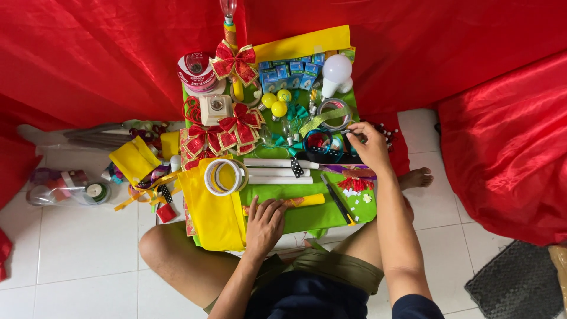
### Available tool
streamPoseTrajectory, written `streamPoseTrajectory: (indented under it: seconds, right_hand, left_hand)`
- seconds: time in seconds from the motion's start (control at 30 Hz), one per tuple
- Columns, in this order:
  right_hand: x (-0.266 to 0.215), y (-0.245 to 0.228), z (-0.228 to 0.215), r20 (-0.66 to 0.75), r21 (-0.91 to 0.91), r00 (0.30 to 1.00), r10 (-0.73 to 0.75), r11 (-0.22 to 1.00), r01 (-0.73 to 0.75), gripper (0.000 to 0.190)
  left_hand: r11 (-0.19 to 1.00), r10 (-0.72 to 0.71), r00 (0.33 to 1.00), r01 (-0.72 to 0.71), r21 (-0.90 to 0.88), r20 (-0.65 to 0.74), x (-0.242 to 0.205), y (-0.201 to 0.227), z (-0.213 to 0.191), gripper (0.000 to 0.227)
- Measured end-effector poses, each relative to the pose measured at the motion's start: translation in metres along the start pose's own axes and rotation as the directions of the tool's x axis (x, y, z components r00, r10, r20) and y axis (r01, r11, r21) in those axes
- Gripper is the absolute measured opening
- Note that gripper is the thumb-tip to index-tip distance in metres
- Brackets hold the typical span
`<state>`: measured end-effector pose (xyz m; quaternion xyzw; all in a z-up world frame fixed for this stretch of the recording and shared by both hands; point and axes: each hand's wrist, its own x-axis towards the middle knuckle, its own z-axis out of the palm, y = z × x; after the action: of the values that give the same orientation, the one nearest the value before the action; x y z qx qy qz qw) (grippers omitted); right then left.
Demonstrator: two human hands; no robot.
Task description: Attaching a decorative polka-dot ribbon to a yellow cylindrical object by wrapping it around.
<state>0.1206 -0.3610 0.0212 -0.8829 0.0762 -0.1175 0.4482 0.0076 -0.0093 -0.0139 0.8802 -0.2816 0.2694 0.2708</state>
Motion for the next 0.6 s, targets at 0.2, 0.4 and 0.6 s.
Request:
streamPoseTrajectory:
  seconds: [0.2,0.4,0.6]
  right_hand:
    - [-0.009,-0.011,0.014,0.113,0.575,0.986,0.125,0.801,-0.168,0.025]
    - [-0.020,-0.022,0.019,0.195,0.654,0.980,0.038,0.740,-0.159,0.030]
    - [-0.060,-0.081,0.028,0.269,0.518,0.950,-0.161,0.855,-0.002,0.028]
  left_hand:
    - [1.000,0.006,1.000,-0.006,0.001,-0.007,0.002,0.002,-0.003,0.021]
    - [1.000,-0.007,1.000,0.007,-0.029,0.012,0.006,0.005,-0.007,0.019]
    - [0.973,-0.109,0.992,0.094,-0.211,-0.061,0.021,0.023,-0.014,0.026]
